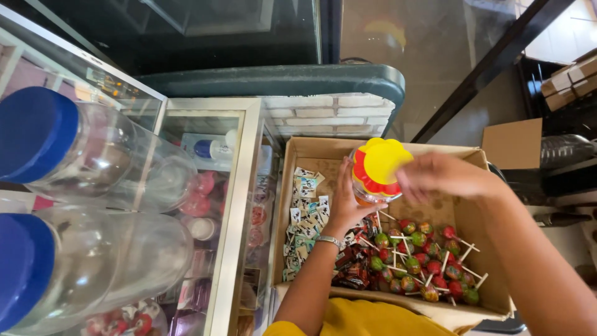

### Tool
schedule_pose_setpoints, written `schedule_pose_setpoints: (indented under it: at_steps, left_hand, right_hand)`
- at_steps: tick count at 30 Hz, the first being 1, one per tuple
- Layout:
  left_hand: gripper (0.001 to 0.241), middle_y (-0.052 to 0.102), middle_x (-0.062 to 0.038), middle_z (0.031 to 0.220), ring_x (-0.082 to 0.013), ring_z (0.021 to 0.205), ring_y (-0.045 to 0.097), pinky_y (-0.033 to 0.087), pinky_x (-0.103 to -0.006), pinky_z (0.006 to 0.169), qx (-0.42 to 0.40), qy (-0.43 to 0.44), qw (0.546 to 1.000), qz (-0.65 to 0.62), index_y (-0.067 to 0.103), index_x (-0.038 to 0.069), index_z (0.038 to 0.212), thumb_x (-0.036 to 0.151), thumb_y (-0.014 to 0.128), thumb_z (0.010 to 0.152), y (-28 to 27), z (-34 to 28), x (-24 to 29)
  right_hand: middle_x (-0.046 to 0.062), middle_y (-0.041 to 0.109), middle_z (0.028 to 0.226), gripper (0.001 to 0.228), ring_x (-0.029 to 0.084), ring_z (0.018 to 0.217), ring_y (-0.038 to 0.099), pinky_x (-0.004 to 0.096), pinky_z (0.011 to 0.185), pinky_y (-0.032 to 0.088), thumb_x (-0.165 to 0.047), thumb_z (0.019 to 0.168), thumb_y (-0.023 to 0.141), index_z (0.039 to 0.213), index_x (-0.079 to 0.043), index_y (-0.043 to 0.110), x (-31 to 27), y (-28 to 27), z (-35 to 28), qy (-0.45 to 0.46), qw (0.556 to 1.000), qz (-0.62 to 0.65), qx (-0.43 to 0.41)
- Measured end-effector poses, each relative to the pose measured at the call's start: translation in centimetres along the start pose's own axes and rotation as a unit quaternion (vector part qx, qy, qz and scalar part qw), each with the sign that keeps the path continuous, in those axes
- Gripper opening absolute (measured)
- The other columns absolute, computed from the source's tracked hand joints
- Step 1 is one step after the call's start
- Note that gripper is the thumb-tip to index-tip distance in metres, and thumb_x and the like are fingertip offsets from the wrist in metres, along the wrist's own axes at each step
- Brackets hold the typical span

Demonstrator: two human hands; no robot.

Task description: Sorting different types of candies and lollipops from a large shipping box into clear display jars.

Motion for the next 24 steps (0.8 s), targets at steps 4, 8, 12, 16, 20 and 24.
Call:
schedule_pose_setpoints:
  at_steps: [4, 8, 12, 16, 20, 24]
  left_hand:
    - [0.135, 0.022, -0.023, 0.172, -0.0414, 0.159, 0.028, 0.035, -0.052, 0.126, 0.001, 0.003, 1.0, -0.004, 0.021, 0.007, 0.164, 0.05, 0.096, 0.061, -0.3, -0.2, 0.6]
    - [0.136, 0.023, -0.024, 0.169, -0.0422, 0.157, 0.028, 0.032, -0.0519, 0.126, 0.003, 0.009, 1.0, 0.004, 0.021, 0.005, 0.163, 0.05, 0.096, 0.059, -0.4, 0.4, 1.1]
    - [0.136, 0.024, -0.024, 0.169, -0.0429, 0.156, 0.028, 0.032, -0.0516, 0.126, 0.008, 0.025, 0.999, 0.024, 0.021, 0.005, 0.162, 0.049, 0.097, 0.059, -0.1, 0.2, 0.3]
    - [0.133, 0.024, -0.024, 0.17, -0.0422, 0.157, 0.029, 0.034, -0.0497, 0.126, 0.013, 0.029, 0.999, 0.009, 0.021, 0.005, 0.162, 0.048, 0.096, 0.062, -0.6, -0.1, 1.1]
    - [0.131, 0.025, -0.024, 0.17, -0.0417, 0.157, 0.03, 0.035, -0.0484, 0.125, -0.001, 0.027, 1.0, -0.007, 0.021, 0.003, 0.163, 0.045, 0.096, 0.063, -1.0, 0.1, 1.8]
    - [0.131, 0.027, -0.027, 0.168, -0.0439, 0.156, 0.032, 0.035, -0.0495, 0.125, -0.005, 0.031, 0.999, 0.014, 0.021, 0.0, 0.162, 0.044, 0.097, 0.065, -1.0, -0.3, 1.6]
  right_hand:
    - [0.023, 0.073, 0.105, 0.05, 0.03, 0.085, 0.071, 0.037, 0.069, 0.059, -0.045, 0.1, 0.06, 0.117, 0.0, 0.073, 1.9, -1.2, 2.4, -0.149, 0.904, -0.224, 0.331]
    - [0.022, 0.079, 0.088, 0.052, 0.035, 0.073, 0.072, 0.046, 0.064, 0.054, -0.042, 0.087, 0.065, 0.112, 0.003, 0.074, 5.1, -0.5, 1.8, -0.02, 0.964, -0.185, 0.187]
    - [0.042, 0.071, 0.077, 0.068, 0.052, 0.06, 0.055, 0.063, 0.064, 0.044, -0.053, 0.098, 0.057, 0.104, 0.012, 0.071, 2.6, 3.1, -2.3, 0.108, 0.989, 0.016, -0.095]
    - [0.013, 0.067, 0.127, 0.067, 0.033, 0.102, 0.069, 0.049, 0.09, 0.056, -0.059, 0.073, 0.073, 0.127, -0.019, 0.07, -4.3, 3.2, 0.2, -0.047, 0.892, -0.341, 0.294]
    - [0.014, 0.044, 0.153, 0.078, 0.042, 0.141, 0.04, 0.066, 0.111, 0.029, -0.062, 0.073, 0.071, 0.137, -0.021, 0.056, -2.8, 2.7, 5.0, -0.288, 0.745, -0.516, 0.309]
    - [0.007, 0.045, 0.15, 0.079, 0.041, 0.139, 0.039, 0.064, 0.106, 0.033, -0.064, 0.073, 0.07, 0.143, -0.031, 0.051, 1.0, 2.5, 8.1, -0.18, 0.801, -0.485, 0.3]
Point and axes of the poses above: each hand's wrist, its own z-axis towards the middle knuckle, its own y-axis out of the palm, x = y × z, the point moved 4 cm from there along z, towards the middle knuckle
